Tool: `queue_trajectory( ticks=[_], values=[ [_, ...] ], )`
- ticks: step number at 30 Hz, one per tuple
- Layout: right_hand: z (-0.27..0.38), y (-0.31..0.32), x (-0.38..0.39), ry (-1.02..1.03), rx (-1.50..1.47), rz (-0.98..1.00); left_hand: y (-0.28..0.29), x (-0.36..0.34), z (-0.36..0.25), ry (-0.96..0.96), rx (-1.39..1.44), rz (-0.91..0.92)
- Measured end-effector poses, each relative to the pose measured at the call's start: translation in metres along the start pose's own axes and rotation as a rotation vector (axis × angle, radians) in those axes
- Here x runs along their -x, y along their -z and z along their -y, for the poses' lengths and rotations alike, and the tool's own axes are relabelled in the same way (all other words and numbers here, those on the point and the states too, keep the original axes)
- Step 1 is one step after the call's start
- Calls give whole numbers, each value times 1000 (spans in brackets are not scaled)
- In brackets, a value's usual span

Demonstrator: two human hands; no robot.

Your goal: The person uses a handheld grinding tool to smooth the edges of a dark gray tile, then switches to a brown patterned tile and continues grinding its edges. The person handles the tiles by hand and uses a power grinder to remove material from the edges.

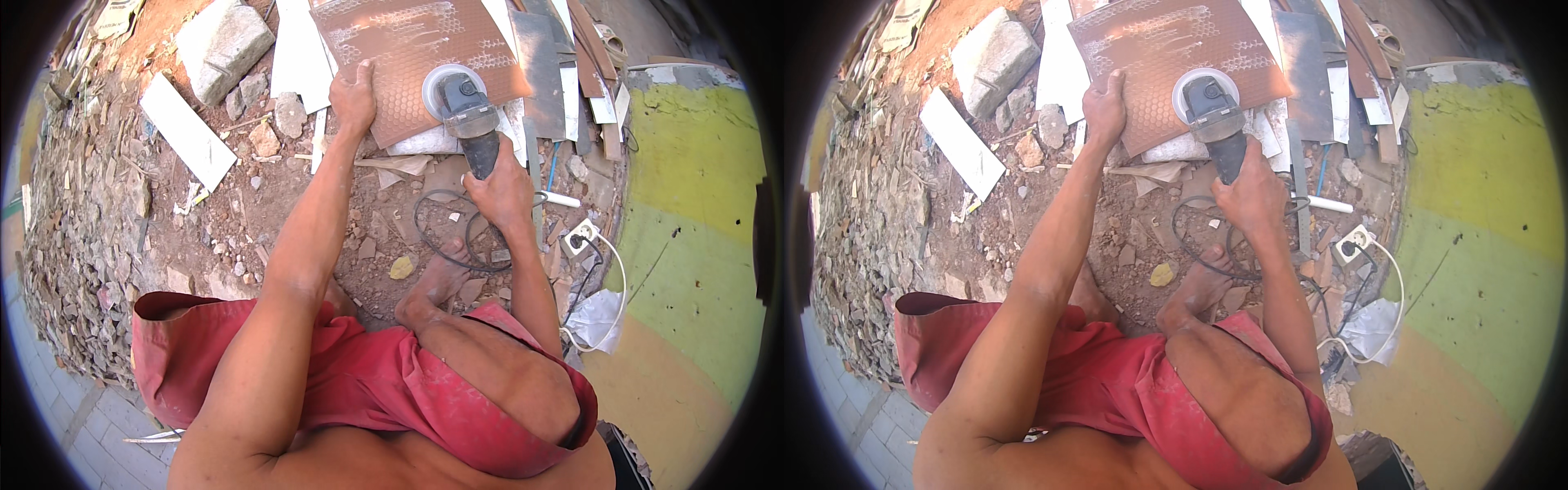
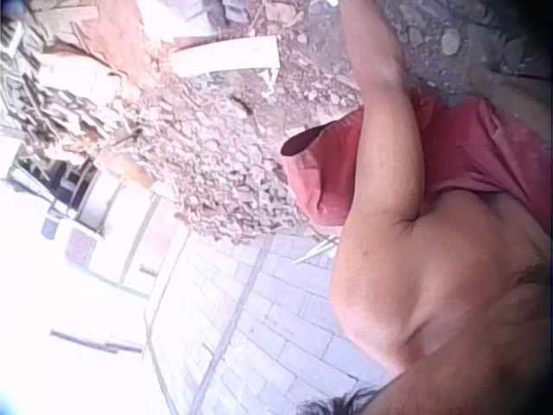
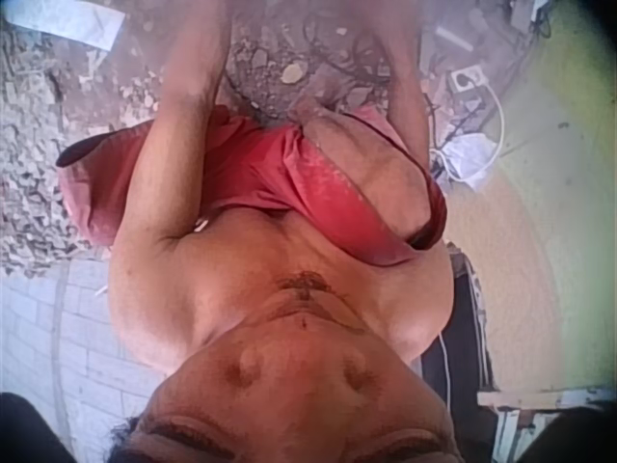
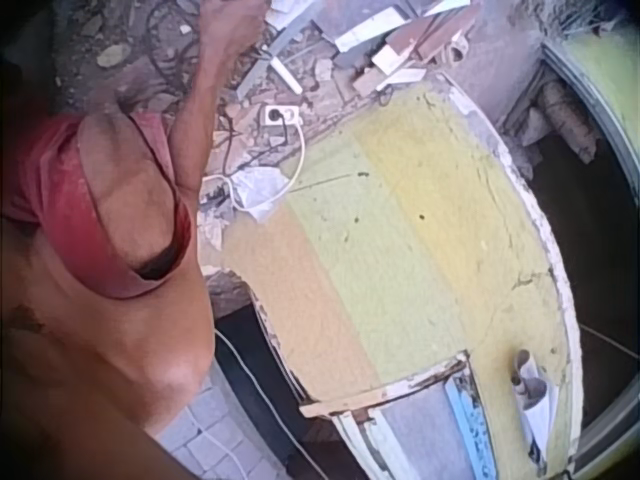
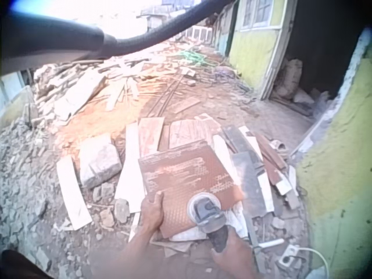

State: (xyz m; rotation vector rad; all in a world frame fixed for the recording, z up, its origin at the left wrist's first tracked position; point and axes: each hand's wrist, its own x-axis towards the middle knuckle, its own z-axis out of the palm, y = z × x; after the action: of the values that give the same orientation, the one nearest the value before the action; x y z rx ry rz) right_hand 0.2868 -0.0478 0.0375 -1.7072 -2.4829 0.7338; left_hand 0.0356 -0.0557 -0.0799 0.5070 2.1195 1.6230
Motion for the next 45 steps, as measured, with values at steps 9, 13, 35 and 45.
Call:
queue_trajectory(
  ticks=[9, 13, 35, 45],
  values=[
    [1, 3, 0, -2, 33, 12, 2, 0, -3, 31, -41, 11],
    [3, 5, 0, -10, 32, -6, 1, 2, -5, 6, -21, -14],
    [4, 43, 42, -118, 3, 134, 1, 3, 1, 44, 15, -13],
    [14, 44, 49, -138, 23, 192, -1, 3, 5, -22, -87, -112]
  ],
)
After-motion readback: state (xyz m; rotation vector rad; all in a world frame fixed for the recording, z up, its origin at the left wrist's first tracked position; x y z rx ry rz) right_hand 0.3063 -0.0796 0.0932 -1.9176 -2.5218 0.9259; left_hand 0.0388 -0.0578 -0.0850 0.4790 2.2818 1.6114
